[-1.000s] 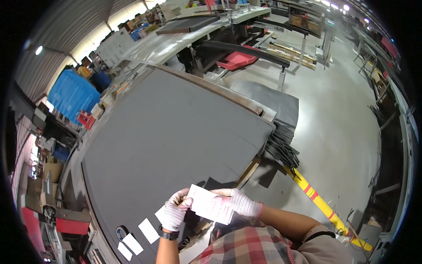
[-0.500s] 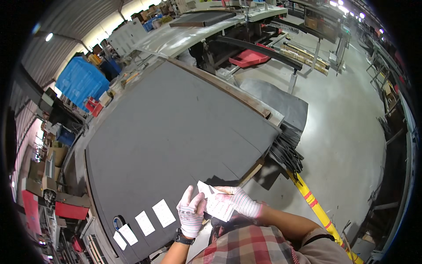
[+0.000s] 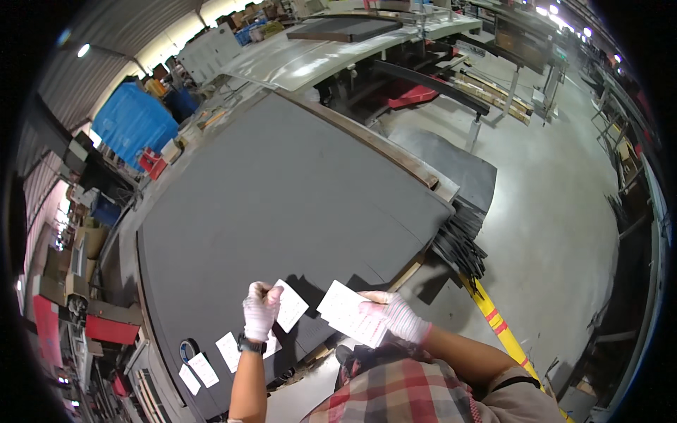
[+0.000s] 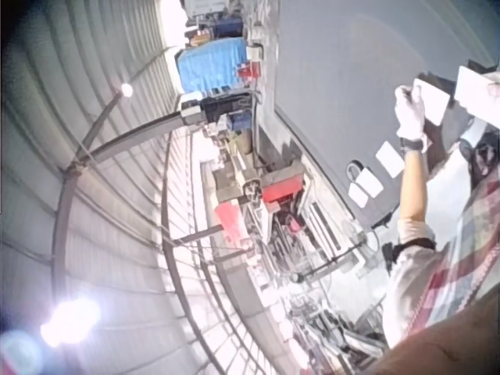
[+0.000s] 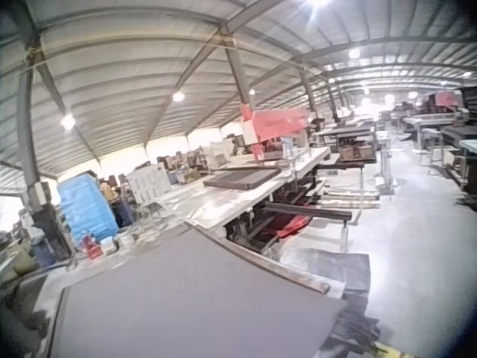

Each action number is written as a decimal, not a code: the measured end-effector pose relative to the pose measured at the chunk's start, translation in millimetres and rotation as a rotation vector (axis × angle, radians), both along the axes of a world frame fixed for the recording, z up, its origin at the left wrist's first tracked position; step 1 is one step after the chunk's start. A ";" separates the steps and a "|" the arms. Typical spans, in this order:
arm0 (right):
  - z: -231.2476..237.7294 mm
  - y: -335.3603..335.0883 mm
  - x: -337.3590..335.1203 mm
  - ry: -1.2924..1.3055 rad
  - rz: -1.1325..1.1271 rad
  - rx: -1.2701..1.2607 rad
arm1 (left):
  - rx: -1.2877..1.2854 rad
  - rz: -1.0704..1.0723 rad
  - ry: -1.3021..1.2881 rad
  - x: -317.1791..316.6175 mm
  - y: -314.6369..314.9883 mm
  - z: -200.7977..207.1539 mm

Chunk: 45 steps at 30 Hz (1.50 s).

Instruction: Applying trim, foam strips, and product labels to large building material panels on a factory floor.

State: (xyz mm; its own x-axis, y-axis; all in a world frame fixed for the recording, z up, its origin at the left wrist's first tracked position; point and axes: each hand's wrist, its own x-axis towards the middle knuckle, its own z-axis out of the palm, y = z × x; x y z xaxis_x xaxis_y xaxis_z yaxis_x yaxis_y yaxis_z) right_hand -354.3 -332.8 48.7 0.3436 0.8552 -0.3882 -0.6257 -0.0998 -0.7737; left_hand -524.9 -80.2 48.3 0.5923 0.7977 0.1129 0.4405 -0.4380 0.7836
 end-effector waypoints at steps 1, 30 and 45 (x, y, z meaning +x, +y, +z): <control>-5.5 0.8 2.1 -0.001 0.017 0.005 | -0.043 -0.050 -0.051 -5.1 13.8 -27.9; -0.6 -36.5 41.1 0.043 -0.145 0.056 | -0.510 -0.195 -0.246 102.4 -38.8 -4.7; 9.1 -6.0 58.3 0.089 -0.350 0.039 | 0.563 -0.486 -0.139 137.9 -91.9 29.5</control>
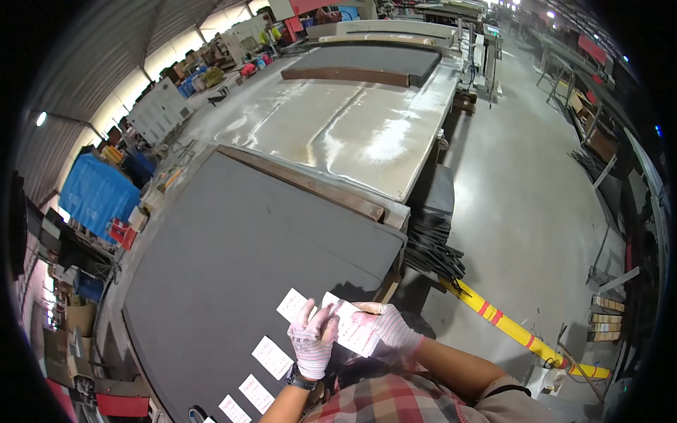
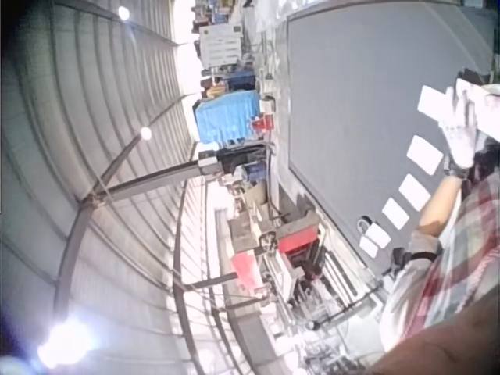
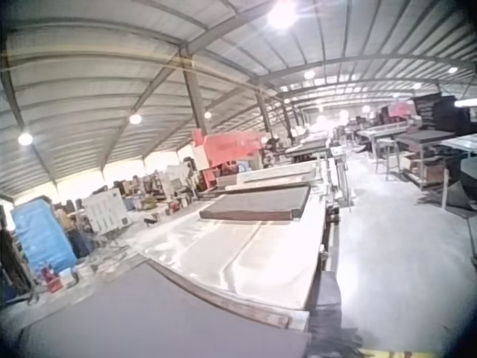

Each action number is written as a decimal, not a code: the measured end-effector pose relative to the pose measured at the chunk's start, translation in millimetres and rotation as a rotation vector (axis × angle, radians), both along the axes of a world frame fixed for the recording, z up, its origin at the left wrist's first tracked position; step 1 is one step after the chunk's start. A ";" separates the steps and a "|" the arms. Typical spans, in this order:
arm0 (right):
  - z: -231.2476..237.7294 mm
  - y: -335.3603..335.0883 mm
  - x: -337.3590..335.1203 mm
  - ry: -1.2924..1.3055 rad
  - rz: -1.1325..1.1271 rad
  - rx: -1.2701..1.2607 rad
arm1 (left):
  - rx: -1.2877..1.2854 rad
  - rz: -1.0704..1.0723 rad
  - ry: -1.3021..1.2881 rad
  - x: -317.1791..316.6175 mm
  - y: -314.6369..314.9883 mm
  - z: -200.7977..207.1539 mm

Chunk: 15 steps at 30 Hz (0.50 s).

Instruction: Applying trim, foam strips, and product labels to large building material panels on a factory floor.

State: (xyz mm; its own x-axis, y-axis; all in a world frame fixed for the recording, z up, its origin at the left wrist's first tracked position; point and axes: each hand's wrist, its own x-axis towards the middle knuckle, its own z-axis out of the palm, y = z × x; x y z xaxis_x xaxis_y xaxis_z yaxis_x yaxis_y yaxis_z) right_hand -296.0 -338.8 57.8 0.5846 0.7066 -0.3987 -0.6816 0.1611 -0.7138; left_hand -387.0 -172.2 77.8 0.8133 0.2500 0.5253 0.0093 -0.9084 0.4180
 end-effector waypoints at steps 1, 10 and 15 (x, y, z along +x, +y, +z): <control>3.6 4.0 4.8 0.020 0.015 0.002 | -0.280 -0.015 -0.009 -0.8 1.9 -3.6; 34.0 26.5 59.7 0.001 0.193 0.034 | -1.465 -0.176 0.317 33.5 66.9 10.2; 28.0 19.5 93.4 -0.027 0.158 -0.046 | -1.236 -0.002 0.233 55.9 87.9 14.1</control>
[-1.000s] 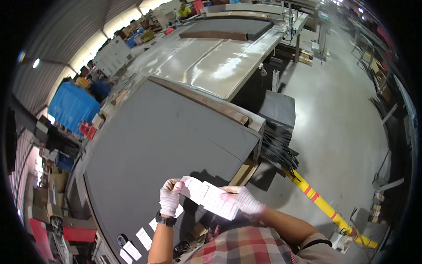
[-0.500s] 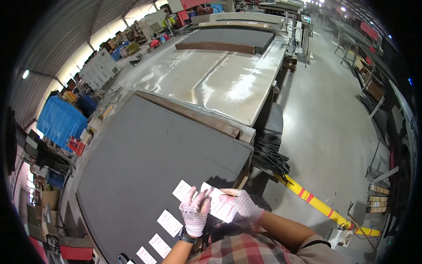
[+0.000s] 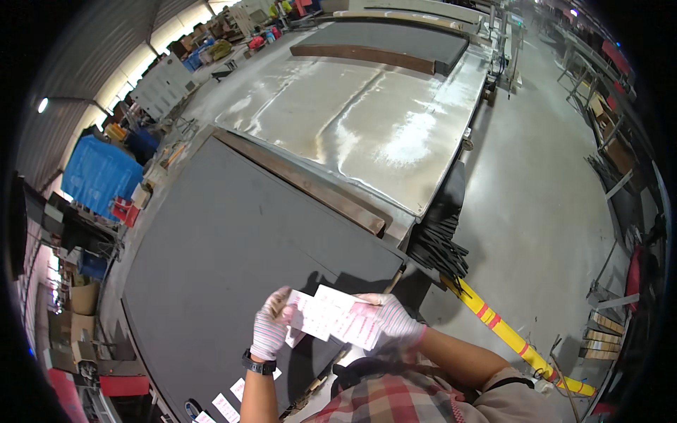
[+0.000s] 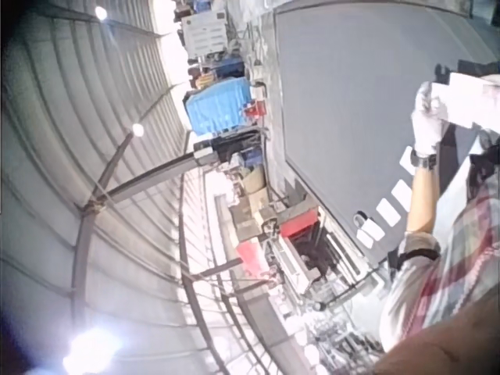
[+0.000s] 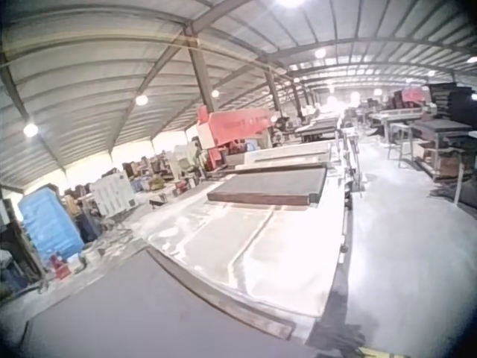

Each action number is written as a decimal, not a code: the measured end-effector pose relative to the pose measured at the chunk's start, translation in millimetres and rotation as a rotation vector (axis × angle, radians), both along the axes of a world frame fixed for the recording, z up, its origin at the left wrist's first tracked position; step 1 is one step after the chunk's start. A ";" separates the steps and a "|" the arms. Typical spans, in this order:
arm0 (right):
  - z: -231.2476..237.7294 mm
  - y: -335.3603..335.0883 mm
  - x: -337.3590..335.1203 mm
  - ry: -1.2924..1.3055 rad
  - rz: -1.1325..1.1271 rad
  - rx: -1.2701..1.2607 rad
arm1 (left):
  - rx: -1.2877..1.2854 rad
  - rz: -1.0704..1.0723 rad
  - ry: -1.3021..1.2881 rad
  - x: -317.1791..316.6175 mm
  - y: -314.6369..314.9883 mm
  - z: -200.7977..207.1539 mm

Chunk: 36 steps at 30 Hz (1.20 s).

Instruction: Applying trim, foam strips, and product labels to large building material panels on a factory floor.

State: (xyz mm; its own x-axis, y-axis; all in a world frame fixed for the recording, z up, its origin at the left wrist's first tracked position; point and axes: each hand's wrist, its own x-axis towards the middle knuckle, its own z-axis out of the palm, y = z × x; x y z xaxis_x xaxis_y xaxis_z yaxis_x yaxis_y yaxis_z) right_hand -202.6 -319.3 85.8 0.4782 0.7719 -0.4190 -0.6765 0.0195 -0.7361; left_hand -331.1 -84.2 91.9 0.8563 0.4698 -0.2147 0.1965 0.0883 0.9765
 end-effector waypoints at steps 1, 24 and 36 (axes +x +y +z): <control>-0.7 -6.2 5.7 -0.029 -0.024 -0.022 | 0.076 0.048 -0.021 5.2 7.2 -10.4; 10.5 -57.3 81.8 -0.051 -0.174 -0.018 | 1.021 0.096 -0.044 107.2 -81.9 -1.8; -16.5 -89.0 121.1 -0.065 -0.213 -0.104 | 1.379 0.043 0.642 111.1 -14.3 -60.1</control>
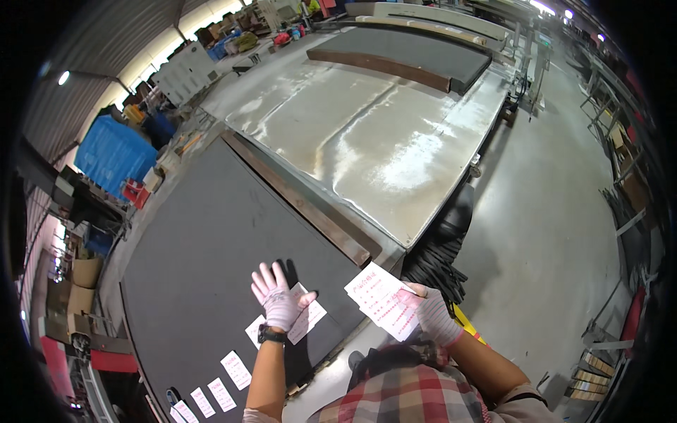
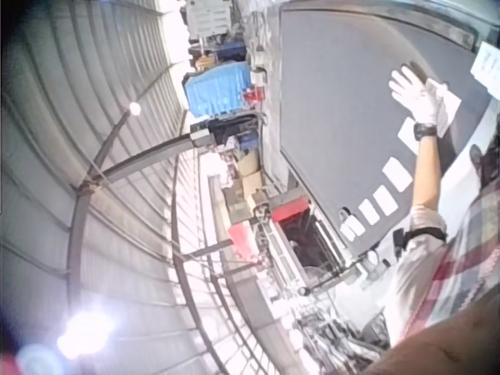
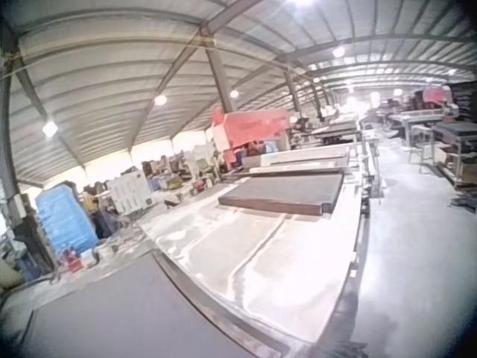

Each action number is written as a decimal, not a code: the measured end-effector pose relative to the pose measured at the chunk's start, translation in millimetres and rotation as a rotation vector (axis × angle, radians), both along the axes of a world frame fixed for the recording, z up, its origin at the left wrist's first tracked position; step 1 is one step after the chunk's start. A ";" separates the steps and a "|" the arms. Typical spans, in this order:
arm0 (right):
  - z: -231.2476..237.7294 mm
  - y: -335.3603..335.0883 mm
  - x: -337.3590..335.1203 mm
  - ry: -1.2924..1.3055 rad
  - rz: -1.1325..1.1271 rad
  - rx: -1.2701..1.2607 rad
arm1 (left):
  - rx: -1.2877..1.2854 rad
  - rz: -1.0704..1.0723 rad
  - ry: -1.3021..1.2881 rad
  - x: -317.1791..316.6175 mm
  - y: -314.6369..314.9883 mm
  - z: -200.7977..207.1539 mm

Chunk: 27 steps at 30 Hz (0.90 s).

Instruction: Applying trim, foam strips, and product labels to large building material panels on a factory floor.

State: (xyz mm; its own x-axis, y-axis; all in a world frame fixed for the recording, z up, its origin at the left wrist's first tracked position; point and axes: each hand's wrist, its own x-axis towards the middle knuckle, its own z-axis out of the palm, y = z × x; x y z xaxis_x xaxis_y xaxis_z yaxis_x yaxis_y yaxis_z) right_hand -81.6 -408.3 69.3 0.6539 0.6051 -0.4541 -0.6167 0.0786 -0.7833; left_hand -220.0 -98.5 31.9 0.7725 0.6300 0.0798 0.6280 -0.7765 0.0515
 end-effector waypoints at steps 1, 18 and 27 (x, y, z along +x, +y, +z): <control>-4.4 -5.3 1.6 0.013 -0.002 0.000 | 0.039 -0.011 -0.025 13.9 -9.0 -5.3; -39.3 -93.8 18.8 0.050 0.066 0.049 | -0.124 -0.219 0.492 -12.1 -139.4 -7.9; -58.8 -125.6 20.4 0.048 0.073 0.104 | -0.317 -0.357 0.316 -0.6 -133.3 -10.0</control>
State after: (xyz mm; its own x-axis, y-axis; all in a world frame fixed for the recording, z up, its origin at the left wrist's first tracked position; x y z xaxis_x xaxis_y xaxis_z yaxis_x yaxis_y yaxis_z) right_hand -61.1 -533.9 10.5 0.5850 0.6959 -0.4166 -0.6607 0.1109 -0.7424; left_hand -220.5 -231.8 21.9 0.8975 0.2811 -0.3399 0.3522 -0.9206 0.1685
